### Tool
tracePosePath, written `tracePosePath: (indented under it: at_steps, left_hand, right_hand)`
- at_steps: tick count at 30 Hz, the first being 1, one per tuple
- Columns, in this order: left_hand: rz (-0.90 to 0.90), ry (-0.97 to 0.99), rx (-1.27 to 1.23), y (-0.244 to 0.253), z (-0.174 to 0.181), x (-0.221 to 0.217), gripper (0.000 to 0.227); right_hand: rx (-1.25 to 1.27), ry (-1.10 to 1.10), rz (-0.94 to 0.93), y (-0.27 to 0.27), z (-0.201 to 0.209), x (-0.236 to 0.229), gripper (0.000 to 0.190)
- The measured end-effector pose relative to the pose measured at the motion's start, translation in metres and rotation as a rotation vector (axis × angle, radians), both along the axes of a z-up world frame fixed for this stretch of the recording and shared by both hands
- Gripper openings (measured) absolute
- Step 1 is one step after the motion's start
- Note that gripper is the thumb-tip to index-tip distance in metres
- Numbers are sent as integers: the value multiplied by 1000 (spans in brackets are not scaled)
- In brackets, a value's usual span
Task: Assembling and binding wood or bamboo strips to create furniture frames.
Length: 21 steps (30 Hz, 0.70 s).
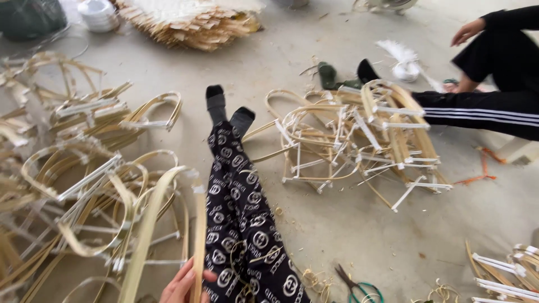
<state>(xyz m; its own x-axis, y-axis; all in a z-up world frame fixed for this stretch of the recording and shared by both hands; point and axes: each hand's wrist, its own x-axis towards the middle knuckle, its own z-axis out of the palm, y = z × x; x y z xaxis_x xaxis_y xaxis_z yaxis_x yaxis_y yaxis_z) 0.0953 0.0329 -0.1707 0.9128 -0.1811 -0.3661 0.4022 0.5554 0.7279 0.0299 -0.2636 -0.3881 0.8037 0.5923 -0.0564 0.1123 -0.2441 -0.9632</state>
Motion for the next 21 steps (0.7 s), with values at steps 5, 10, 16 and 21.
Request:
tracePosePath:
  at_steps: [5, 10, 16, 21]
  left_hand:
    - [-43, 49, -110, -33, 130, -19, 55]
    - [-97, -1, -134, -37, 157, -25, 53]
    - [-184, -75, -77, -38, 166, -33, 60]
    - [-250, -101, 25, -40, 151, -37, 61]
  right_hand:
    - [32, 305, 5, 14, 219, -4, 22]
    - [226, 760, -341, 1, 298, -1, 34]
    - [237, 605, -441, -11, 323, 3, 38]
    - [367, 517, -411, 1, 353, 12, 42]
